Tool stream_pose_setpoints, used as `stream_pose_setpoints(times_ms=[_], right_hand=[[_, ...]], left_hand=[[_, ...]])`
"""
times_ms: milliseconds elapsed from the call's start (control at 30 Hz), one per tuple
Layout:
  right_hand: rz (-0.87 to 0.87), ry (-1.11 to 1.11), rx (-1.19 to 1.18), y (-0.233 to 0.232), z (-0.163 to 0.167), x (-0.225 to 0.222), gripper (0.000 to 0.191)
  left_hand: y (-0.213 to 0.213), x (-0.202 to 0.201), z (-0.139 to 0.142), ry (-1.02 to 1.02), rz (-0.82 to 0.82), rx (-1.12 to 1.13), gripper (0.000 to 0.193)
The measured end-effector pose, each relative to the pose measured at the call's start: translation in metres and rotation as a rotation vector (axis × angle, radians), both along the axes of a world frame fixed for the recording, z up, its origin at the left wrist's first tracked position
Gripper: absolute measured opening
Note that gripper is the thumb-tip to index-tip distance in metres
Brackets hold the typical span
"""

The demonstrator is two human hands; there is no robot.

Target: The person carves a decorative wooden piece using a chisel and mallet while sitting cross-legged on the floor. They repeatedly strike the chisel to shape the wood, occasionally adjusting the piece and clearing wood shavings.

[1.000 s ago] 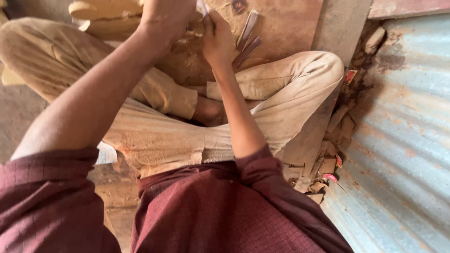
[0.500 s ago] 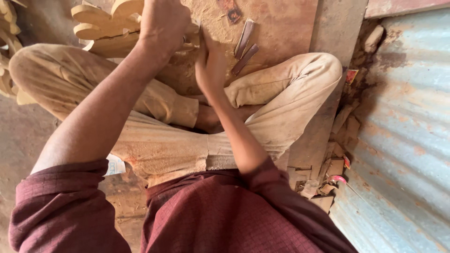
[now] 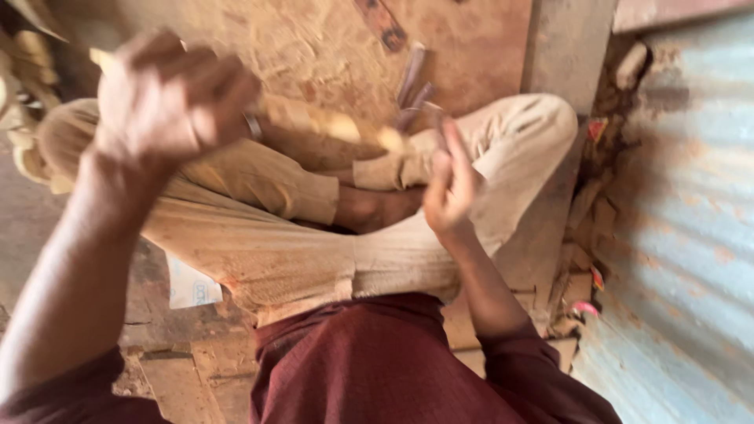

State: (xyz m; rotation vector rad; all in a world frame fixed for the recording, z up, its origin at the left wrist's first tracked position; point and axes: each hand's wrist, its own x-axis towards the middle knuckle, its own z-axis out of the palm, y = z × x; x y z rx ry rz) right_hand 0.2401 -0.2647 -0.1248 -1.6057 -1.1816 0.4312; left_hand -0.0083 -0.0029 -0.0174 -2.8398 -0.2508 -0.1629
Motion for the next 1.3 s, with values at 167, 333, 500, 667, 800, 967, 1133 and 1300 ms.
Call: stream_pose_setpoints(times_ms=[167, 333, 500, 667, 800, 967, 1133, 1300], right_hand=[[-0.108, -0.059, 0.024, -0.005, -0.015, 0.005, 0.039], [-0.129, 0.016, -0.088, -0.001, -0.034, 0.0, 0.041], [-0.116, 0.087, -0.037, 0.0, -0.049, 0.003, 0.041], [-0.165, -0.01, -0.112, 0.003, -0.056, 0.006, 0.037], [-0.196, 0.23, -0.178, 0.004, -0.056, 0.005, 0.042], [-0.119, 0.05, -0.124, 0.004, -0.054, 0.006, 0.034], [-0.087, 0.121, -0.24, 0.012, -0.054, 0.003, 0.041], [-0.008, -0.006, -0.203, 0.04, -0.066, -0.007, 0.051]], left_hand=[[-0.029, 0.006, 0.029, -0.275, -0.1, 0.145, 0.036], [-0.036, 0.017, 0.038, -0.323, -0.113, 0.065, 0.03], [-0.033, 0.019, 0.028, -0.212, -0.111, 0.13, 0.031], [-0.033, 0.011, 0.007, -0.064, -0.071, 0.15, 0.031], [-0.029, 0.007, -0.016, 0.045, -0.036, 0.075, 0.023], [-0.027, 0.014, -0.044, 0.168, 0.126, 0.033, 0.009], [-0.022, 0.046, -0.062, 0.322, 0.303, -0.106, 0.015], [-0.012, 0.08, -0.088, 0.47, 0.258, -0.142, 0.004]])
